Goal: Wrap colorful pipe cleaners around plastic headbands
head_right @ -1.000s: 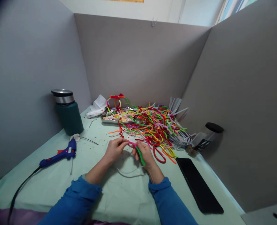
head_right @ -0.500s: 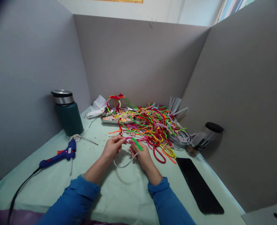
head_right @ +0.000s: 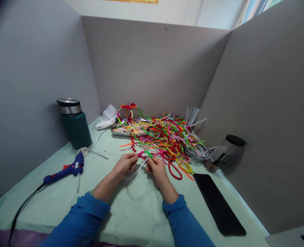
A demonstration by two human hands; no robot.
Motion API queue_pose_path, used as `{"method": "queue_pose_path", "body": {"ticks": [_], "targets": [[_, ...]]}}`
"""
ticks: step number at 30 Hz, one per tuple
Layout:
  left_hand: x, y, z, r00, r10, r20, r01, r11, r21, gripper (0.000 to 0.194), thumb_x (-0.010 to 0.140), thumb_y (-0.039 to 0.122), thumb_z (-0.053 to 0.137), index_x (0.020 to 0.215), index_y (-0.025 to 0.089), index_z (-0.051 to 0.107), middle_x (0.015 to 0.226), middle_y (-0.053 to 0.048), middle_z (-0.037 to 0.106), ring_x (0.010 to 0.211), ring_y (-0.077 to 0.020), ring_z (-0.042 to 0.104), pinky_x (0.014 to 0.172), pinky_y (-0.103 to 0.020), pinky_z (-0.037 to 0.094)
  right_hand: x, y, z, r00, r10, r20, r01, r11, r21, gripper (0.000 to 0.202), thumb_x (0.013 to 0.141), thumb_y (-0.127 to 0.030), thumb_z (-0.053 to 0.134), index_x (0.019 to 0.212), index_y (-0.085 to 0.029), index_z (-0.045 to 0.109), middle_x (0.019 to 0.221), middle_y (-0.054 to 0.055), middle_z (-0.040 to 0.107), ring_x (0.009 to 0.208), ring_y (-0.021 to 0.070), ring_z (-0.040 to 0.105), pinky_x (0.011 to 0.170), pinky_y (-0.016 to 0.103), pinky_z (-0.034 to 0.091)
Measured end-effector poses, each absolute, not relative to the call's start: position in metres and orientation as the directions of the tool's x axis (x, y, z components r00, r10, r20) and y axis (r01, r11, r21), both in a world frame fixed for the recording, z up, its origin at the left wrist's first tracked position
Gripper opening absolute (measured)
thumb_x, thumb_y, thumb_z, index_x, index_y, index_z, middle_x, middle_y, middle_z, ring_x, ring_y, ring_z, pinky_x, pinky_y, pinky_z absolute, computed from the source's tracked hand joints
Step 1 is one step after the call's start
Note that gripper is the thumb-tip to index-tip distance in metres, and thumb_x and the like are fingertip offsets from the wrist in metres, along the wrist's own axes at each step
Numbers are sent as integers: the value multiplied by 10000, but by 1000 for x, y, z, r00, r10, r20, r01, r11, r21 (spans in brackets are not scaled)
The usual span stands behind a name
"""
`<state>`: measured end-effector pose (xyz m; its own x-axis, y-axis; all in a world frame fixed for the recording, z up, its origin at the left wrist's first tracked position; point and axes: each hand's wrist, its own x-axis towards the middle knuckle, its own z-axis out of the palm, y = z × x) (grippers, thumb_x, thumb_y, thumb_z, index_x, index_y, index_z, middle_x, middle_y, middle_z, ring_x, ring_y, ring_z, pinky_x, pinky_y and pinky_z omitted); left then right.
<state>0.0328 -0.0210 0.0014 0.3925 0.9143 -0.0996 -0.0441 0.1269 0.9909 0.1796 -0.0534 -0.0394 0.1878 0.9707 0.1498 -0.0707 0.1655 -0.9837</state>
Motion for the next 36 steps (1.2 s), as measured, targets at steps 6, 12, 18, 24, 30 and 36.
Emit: {"method": "queue_pose_path", "body": {"ticks": [6, 12, 18, 24, 30, 36], "targets": [[34, -17, -5, 351, 935, -49, 38, 38, 999, 262, 753, 404, 518, 701, 151, 561, 407, 87, 377, 298, -46, 261, 348, -188, 181, 179, -57, -35, 134, 980, 144, -50, 152, -987, 335, 758, -464, 625, 636, -154, 655, 448, -29, 513, 409, 78, 404, 414, 211, 292], [35, -12, -15, 270, 951, 150, 193, -207, 959, 226, 776, 267, 493, 703, 136, 663, 565, 16, 570, 504, -93, 484, 502, -201, 348, 179, -64, -27, 46, 991, 122, -8, 123, -992, 336, 781, -466, 592, 684, -160, 688, 492, -11, 539, 447, 94, 438, 444, 219, 336], [35, -19, -12, 290, 903, 316, 343, -407, 847, 255, 778, 155, 487, 866, 186, 724, 794, -31, 690, 740, -144, 578, 708, -235, 408, 179, -72, -19, 5, 981, 195, 66, 194, -979, 310, 836, -434, 533, 667, -213, 669, 554, 7, 563, 547, 140, 501, 557, 258, 395], [33, -19, -9, 307, 876, 372, 408, -474, 780, 243, 798, 168, 506, 898, 189, 726, 812, -42, 678, 760, -149, 580, 717, -238, 408, 178, -70, -20, -11, 973, 230, 48, 230, -972, 264, 827, -422, 542, 701, -219, 652, 593, 13, 579, 534, 137, 496, 510, 256, 375], [31, -16, -9, 290, 888, 357, 429, -455, 781, 264, 817, 206, 464, 765, 178, 722, 755, -21, 657, 706, -131, 559, 663, -217, 384, 173, -66, -22, 82, 979, 184, -72, 190, -979, 232, 728, -430, 649, 791, -208, 627, 595, -11, 548, 497, 112, 474, 446, 223, 363], [33, -17, -11, 343, 892, 294, 392, -420, 818, 244, 776, 225, 496, 639, 171, 691, 643, -4, 618, 631, -126, 509, 605, -217, 334, 172, -63, -23, 128, 970, 208, -43, 215, -976, 278, 722, -441, 651, 878, -213, 622, 555, -20, 533, 466, 114, 466, 430, 225, 361]]}}
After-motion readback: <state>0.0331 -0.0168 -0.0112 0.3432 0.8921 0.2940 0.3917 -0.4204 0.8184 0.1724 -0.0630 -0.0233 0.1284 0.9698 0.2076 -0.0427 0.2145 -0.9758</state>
